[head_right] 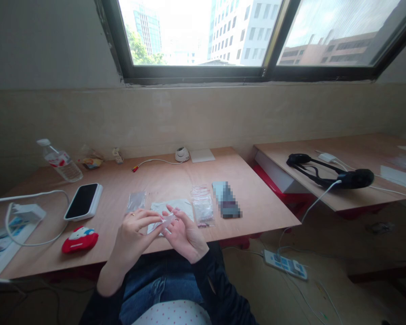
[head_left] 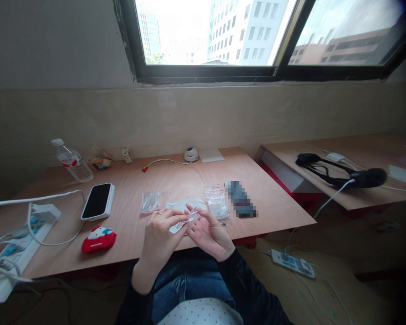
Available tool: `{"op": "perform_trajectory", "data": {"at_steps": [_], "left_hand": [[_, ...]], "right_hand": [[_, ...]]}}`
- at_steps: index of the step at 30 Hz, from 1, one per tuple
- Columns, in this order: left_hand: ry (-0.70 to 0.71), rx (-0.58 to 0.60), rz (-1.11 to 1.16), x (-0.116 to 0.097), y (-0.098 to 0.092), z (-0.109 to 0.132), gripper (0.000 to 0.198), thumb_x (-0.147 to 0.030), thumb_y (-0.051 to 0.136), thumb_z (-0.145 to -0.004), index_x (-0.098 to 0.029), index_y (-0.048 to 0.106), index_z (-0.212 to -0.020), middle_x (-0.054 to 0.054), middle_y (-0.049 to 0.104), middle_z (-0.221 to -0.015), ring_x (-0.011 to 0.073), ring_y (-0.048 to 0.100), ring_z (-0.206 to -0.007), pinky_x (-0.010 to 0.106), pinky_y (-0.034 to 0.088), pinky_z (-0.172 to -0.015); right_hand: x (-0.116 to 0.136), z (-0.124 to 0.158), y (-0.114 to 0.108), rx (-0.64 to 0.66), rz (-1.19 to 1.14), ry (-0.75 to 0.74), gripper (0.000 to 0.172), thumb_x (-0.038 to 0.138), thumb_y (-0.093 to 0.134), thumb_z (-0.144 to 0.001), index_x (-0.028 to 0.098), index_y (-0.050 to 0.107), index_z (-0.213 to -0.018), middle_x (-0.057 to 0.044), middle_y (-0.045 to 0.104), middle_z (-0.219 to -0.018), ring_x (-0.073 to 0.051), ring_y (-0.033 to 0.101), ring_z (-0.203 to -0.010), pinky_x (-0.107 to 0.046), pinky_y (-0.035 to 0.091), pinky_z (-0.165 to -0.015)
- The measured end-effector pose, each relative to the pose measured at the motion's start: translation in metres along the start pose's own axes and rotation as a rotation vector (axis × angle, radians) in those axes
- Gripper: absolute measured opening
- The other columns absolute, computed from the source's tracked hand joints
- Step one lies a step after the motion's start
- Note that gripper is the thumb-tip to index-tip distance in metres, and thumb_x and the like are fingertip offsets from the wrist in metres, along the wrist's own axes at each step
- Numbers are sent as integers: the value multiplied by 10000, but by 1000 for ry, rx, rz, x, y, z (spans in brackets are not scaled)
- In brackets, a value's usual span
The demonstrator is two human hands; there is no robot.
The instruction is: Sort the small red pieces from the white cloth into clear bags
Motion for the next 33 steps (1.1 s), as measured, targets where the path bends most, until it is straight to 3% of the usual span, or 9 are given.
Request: {"op": "perform_trajectory", "data": {"at_steps": [7,14,21,26,30,33], "left_hand": [[13,5,-36,-6,-1,-2,130,-174,658,-743,-239,692,-850,21,705,-940,208,617,-880,371,420,-792],[45,-8,-47,-12,-3,-1,197,-138,631,-743,-238,674,-907,35,686,-1004,222,599,-941,389,410,-847],[47,-8,-30,-11,-2,-1,232,-136,605,-759,-236,650,-963,42,669,-1060,224,594,-980,388,396,-871],[34,5,22,-11,-3,-1,169,-154,607,-764,-239,645,-905,34,669,-1036,218,597,-980,383,392,-867],[-32,-47,139,-5,-6,0,80,-190,603,-770,-218,628,-840,45,667,-1012,221,591,-1005,381,406,-891],[-172,-130,254,12,-4,2,161,-241,579,-797,-200,614,-949,60,666,-1007,206,606,-974,352,455,-862]], "right_hand": [[-3,1,-2,-28,-83,80,262,254,566,-842,136,498,-1066,-56,643,-937,-141,619,-858,-257,508,-729],[-4,-1,-5,-14,-106,113,318,350,545,-862,131,509,-1090,-45,654,-918,-135,614,-888,-250,496,-763],[-3,-1,-8,-25,-113,116,395,354,555,-857,124,479,-1169,-60,655,-963,-142,620,-896,-263,509,-765],[1,-1,-14,-83,-138,104,354,331,560,-856,123,490,-1133,-61,649,-947,-148,627,-905,-264,518,-762],[9,0,-20,-144,-109,46,287,278,606,-823,149,511,-1062,-48,652,-931,-150,634,-917,-256,532,-734],[17,1,-24,-182,-53,-27,241,244,630,-802,167,531,-1007,-45,653,-923,-171,632,-961,-256,542,-706]]}}
Point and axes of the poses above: each hand's wrist, its own z-axis away from the middle knuckle, its own y-axis out of the palm, x = y × z, the point moved 7 cm from there along -z, towards the middle knuckle
